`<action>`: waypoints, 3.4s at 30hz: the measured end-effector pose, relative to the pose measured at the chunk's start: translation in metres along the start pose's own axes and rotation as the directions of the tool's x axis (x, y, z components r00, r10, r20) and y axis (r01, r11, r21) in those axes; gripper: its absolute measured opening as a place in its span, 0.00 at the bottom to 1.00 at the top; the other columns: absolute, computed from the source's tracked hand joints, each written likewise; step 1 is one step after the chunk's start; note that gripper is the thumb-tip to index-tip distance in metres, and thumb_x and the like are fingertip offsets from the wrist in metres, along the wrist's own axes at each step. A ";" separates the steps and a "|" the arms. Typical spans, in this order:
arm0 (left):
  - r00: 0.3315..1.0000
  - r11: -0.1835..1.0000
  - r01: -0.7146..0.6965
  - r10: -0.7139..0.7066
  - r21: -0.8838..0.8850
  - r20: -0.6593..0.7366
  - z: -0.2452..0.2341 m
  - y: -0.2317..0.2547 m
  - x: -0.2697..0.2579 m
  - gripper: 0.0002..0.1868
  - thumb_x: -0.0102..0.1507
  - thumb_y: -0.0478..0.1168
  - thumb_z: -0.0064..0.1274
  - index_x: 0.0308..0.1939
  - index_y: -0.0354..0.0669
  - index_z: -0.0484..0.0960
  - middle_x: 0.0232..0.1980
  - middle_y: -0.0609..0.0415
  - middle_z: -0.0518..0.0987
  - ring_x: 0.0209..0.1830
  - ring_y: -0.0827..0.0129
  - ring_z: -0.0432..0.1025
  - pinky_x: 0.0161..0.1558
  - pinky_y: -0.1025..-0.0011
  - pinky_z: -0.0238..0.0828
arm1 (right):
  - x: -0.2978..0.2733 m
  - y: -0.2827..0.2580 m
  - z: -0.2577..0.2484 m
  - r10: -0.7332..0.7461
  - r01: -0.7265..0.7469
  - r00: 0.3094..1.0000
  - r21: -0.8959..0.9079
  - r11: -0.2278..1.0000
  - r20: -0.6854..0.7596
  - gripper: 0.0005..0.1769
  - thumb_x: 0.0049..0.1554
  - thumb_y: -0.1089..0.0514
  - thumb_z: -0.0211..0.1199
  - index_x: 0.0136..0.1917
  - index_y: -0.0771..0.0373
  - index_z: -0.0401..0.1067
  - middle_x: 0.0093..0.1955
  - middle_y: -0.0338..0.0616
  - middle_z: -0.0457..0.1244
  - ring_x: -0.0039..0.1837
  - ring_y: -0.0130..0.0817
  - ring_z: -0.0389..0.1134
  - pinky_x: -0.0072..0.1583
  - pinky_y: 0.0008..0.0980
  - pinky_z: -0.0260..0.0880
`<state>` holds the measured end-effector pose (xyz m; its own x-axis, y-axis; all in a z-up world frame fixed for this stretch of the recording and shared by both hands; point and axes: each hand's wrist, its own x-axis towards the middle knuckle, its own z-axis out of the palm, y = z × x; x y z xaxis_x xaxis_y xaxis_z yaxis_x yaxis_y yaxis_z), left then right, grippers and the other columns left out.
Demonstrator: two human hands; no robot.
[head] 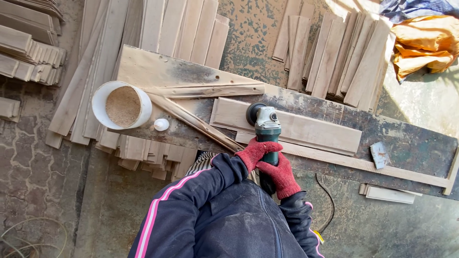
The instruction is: Sanding wooden planks using an angle grinder with a sanding disc.
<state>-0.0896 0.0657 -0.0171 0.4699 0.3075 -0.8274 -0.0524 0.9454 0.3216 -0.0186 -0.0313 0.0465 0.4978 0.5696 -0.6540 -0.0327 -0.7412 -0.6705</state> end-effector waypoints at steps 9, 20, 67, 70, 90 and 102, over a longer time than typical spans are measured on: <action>0.999 0.994 -0.033 0.029 -0.100 -0.042 -0.031 0.027 -0.013 0.37 0.40 0.37 0.78 0.52 0.38 0.79 0.36 0.39 0.82 0.39 0.46 0.81 0.36 0.51 0.81 | -0.006 -0.035 0.036 0.009 -0.001 0.997 -0.107 0.994 0.075 0.35 0.33 0.45 0.86 0.50 0.59 0.77 0.43 0.52 0.70 0.50 0.44 0.71 0.55 0.42 0.70; 0.998 0.987 -0.056 0.049 -0.152 -0.050 -0.037 0.028 -0.009 0.37 0.40 0.37 0.78 0.51 0.39 0.79 0.34 0.40 0.81 0.36 0.49 0.81 0.33 0.54 0.83 | -0.004 -0.052 0.032 0.000 0.018 0.992 -0.136 0.991 0.129 0.35 0.33 0.45 0.86 0.50 0.60 0.77 0.43 0.53 0.69 0.51 0.45 0.71 0.55 0.43 0.70; 0.999 0.999 -0.008 0.007 0.033 0.048 0.060 -0.047 0.007 0.34 0.41 0.33 0.78 0.50 0.32 0.82 0.38 0.41 0.82 0.42 0.51 0.80 0.40 0.52 0.81 | -0.008 0.041 -0.060 0.042 -0.041 0.998 0.028 0.999 -0.038 0.35 0.34 0.48 0.86 0.52 0.60 0.76 0.44 0.53 0.69 0.51 0.43 0.68 0.57 0.46 0.68; 0.999 0.997 -0.038 0.039 -0.073 0.002 0.040 -0.033 -0.005 0.38 0.38 0.34 0.80 0.49 0.25 0.81 0.36 0.36 0.81 0.40 0.41 0.79 0.40 0.40 0.76 | -0.011 0.030 -0.038 0.056 -0.054 0.998 0.052 0.997 -0.033 0.35 0.32 0.48 0.88 0.50 0.57 0.77 0.43 0.48 0.68 0.50 0.38 0.67 0.56 0.42 0.69; 0.997 0.989 -0.070 0.067 -0.132 -0.027 -0.070 0.014 0.000 0.40 0.40 0.38 0.80 0.54 0.40 0.79 0.38 0.40 0.82 0.41 0.46 0.80 0.40 0.46 0.82 | -0.018 -0.059 0.053 0.024 -0.001 0.990 -0.161 0.987 0.140 0.38 0.33 0.44 0.85 0.53 0.60 0.76 0.45 0.55 0.69 0.53 0.48 0.71 0.58 0.47 0.69; 1.000 0.992 0.015 -0.016 0.124 0.001 0.032 0.010 -0.015 0.42 0.39 0.40 0.78 0.55 0.35 0.79 0.41 0.35 0.82 0.47 0.42 0.79 0.49 0.45 0.78 | 0.000 -0.006 -0.024 0.058 -0.058 0.998 -0.013 0.998 0.005 0.34 0.33 0.44 0.86 0.50 0.56 0.77 0.42 0.49 0.69 0.50 0.42 0.71 0.55 0.43 0.70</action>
<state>-0.0684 0.0670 0.0131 0.4719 0.2926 -0.8317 0.0642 0.9294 0.3634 0.0026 -0.0357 0.0586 0.4909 0.5275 -0.6933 -0.0504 -0.7773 -0.6271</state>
